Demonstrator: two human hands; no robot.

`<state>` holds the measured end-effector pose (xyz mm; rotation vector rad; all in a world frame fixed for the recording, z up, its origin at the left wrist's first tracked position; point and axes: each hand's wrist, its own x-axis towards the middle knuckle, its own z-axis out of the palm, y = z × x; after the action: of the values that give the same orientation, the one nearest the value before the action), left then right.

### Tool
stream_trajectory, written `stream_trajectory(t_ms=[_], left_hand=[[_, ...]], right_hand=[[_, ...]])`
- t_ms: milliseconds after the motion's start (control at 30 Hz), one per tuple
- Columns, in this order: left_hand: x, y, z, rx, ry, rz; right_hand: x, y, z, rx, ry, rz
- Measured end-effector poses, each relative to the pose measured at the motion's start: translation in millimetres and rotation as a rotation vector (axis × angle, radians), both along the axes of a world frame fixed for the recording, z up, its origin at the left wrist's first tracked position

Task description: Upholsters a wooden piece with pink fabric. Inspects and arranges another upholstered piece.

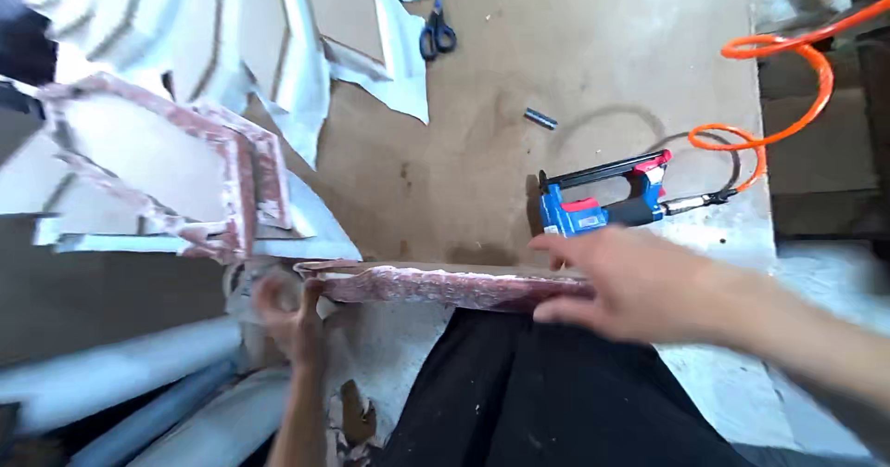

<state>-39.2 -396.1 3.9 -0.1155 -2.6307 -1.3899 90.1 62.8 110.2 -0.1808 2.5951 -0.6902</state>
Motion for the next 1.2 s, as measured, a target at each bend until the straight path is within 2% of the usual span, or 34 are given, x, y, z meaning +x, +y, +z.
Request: stream_trajectory(t_ms=[67,133,167,200,267,367,467,533,600,733,833,933,1000,1067,1200], left_hand=[[21,31,-28,0.469,-0.177,0.160],[30,70,-41,0.901,-0.246,0.074],[32,81,-43,1.018,-0.250,0.051],[37,84,-39,1.034,-0.249,0.063],[44,87,-8,0.909,-0.208,0.049],[58,113,77,0.673,0.008,-0.243],[94,176,157,0.331,0.214,-0.370],[113,212,183,0.134,0.314,-0.431],[122,236,186,0.008,0.318,-0.516],[125,274,161,-0.077,0.248,-0.621],[104,278,157,-0.085,0.151,-0.805],[75,265,163,-0.102,0.010,-1.078],[65,257,158,-0.184,-0.044,-1.145],[61,250,142,-0.139,-0.034,-1.114],[65,253,120,0.032,0.150,-1.010]], right_hand=[[14,-42,-9,0.136,-0.033,-0.016],[21,-60,-26,0.232,0.097,-0.054],[25,-61,-32,0.245,0.160,-0.053],[33,-60,-36,0.238,0.204,-0.043],[48,-47,-41,0.215,0.240,-0.047],[78,-12,-73,0.104,0.410,-0.110],[101,15,-103,-0.033,0.461,-0.157],[106,26,-99,-0.096,0.425,-0.194],[106,32,-79,-0.231,0.459,-0.259],[92,18,-34,-0.777,0.646,-0.329],[76,11,-34,-0.908,0.740,-0.279],[67,16,-36,-0.942,0.793,-0.226],[65,12,-39,-0.916,0.806,-0.195],[67,6,-43,-0.896,0.826,-0.244],[70,-8,-40,-0.825,0.843,-0.385]])
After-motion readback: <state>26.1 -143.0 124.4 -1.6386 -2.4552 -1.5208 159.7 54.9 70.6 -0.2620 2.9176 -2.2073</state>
